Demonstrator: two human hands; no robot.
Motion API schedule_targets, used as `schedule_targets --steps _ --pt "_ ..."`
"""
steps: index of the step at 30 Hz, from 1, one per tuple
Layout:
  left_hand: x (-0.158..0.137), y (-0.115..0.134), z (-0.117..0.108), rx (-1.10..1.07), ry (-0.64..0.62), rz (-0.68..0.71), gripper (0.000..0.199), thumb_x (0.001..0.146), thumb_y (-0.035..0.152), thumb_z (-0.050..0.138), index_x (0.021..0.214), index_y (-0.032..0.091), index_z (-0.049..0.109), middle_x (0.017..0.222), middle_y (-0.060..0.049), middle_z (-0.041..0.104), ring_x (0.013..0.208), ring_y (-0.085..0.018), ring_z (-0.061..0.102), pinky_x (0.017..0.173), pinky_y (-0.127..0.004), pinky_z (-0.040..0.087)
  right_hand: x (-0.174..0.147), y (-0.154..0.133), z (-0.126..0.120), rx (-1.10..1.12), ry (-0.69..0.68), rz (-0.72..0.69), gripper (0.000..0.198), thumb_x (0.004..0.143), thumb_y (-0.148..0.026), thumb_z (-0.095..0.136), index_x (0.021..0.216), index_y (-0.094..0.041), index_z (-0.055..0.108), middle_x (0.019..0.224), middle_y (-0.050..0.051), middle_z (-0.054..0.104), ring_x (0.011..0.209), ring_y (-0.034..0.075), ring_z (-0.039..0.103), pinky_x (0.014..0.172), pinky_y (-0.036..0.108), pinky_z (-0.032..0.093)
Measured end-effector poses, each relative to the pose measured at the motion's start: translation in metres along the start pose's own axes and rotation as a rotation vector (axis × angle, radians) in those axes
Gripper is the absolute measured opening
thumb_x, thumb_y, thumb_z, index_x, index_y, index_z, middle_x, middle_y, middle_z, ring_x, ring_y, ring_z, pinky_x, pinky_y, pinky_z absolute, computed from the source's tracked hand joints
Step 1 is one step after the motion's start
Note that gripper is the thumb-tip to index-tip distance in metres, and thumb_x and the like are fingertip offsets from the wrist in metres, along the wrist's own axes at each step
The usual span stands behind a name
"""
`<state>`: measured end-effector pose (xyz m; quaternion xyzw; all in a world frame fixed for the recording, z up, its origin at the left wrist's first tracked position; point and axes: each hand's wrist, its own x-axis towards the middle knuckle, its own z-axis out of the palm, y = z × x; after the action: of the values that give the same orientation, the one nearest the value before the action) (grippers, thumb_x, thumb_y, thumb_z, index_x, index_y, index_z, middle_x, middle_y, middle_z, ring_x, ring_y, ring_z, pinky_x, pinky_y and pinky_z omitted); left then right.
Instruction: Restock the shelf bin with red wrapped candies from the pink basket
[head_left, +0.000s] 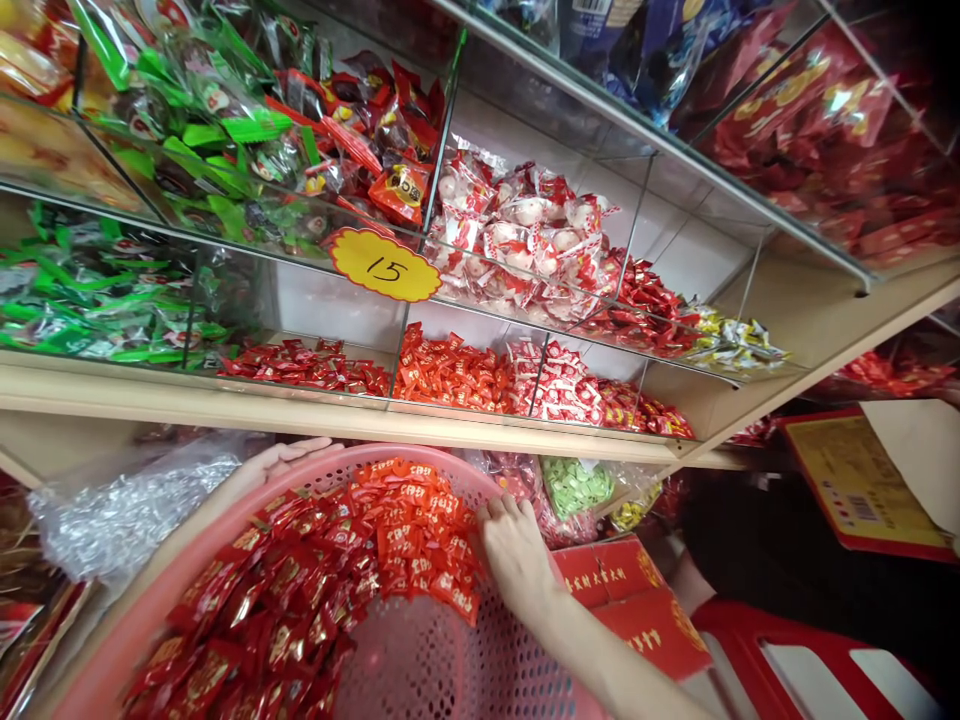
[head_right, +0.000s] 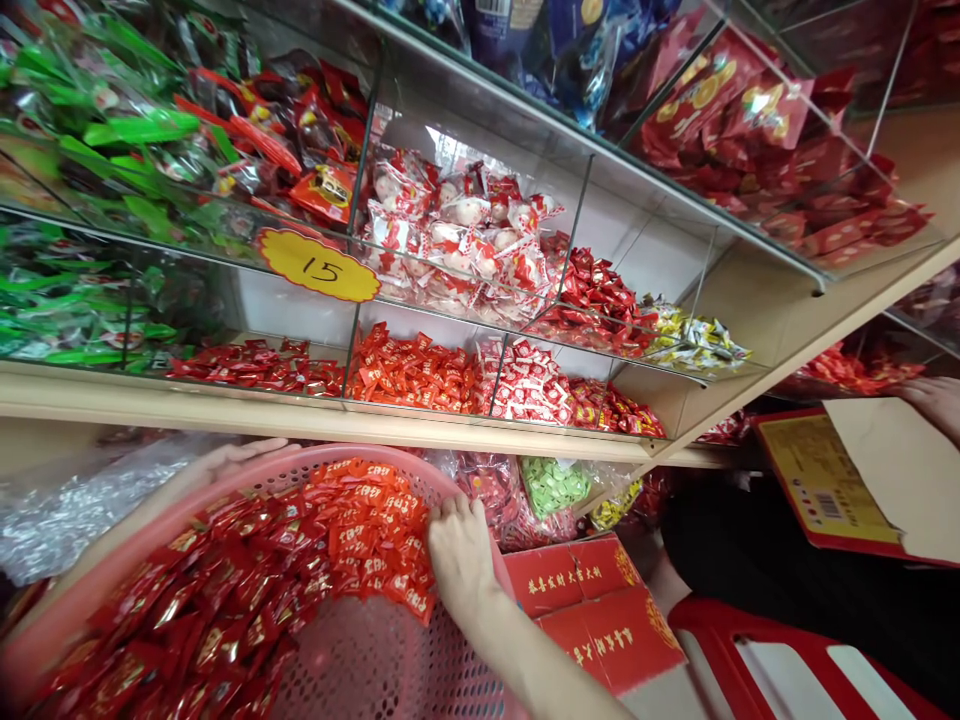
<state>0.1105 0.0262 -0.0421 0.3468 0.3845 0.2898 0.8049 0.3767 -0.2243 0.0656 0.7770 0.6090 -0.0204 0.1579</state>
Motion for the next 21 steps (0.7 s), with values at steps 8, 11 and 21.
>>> schedule_targets --steps 8,11,21 --pt "-0.004 0.003 0.004 -0.001 -0.002 0.003 0.067 0.071 0.041 0.082 0.132 0.017 0.072 0.159 -0.015 0.071 0.160 -0.040 0.056 0.130 -0.055 0.050 0.011 -0.001 0.011 -0.041 0.073 -0.043 0.031 0.108 -0.003 0.056 0.124 -0.015 0.079 0.117 0.017 0.083 0.116 0.030 0.075 0.098 0.041 0.053" --pt "-0.004 0.003 0.003 0.000 -0.017 0.011 0.060 0.074 0.041 0.081 0.129 0.018 0.074 0.158 -0.013 0.072 0.162 -0.039 0.054 0.133 -0.052 0.047 0.011 0.001 0.016 -0.040 0.109 -0.072 0.025 0.106 -0.005 0.062 0.122 -0.015 0.079 0.116 0.017 0.084 0.113 0.029 0.075 0.096 0.040 0.053" --pt "0.012 -0.001 -0.006 0.063 -0.016 -0.008 0.065 0.067 0.048 0.079 0.127 0.022 0.074 0.166 -0.011 0.066 0.166 -0.040 0.047 0.130 -0.049 0.050 0.054 0.036 -0.079 0.180 0.369 0.078 0.028 0.118 -0.033 0.056 0.114 -0.015 0.078 0.110 0.016 0.084 0.108 0.029 0.078 0.092 0.036 0.051"
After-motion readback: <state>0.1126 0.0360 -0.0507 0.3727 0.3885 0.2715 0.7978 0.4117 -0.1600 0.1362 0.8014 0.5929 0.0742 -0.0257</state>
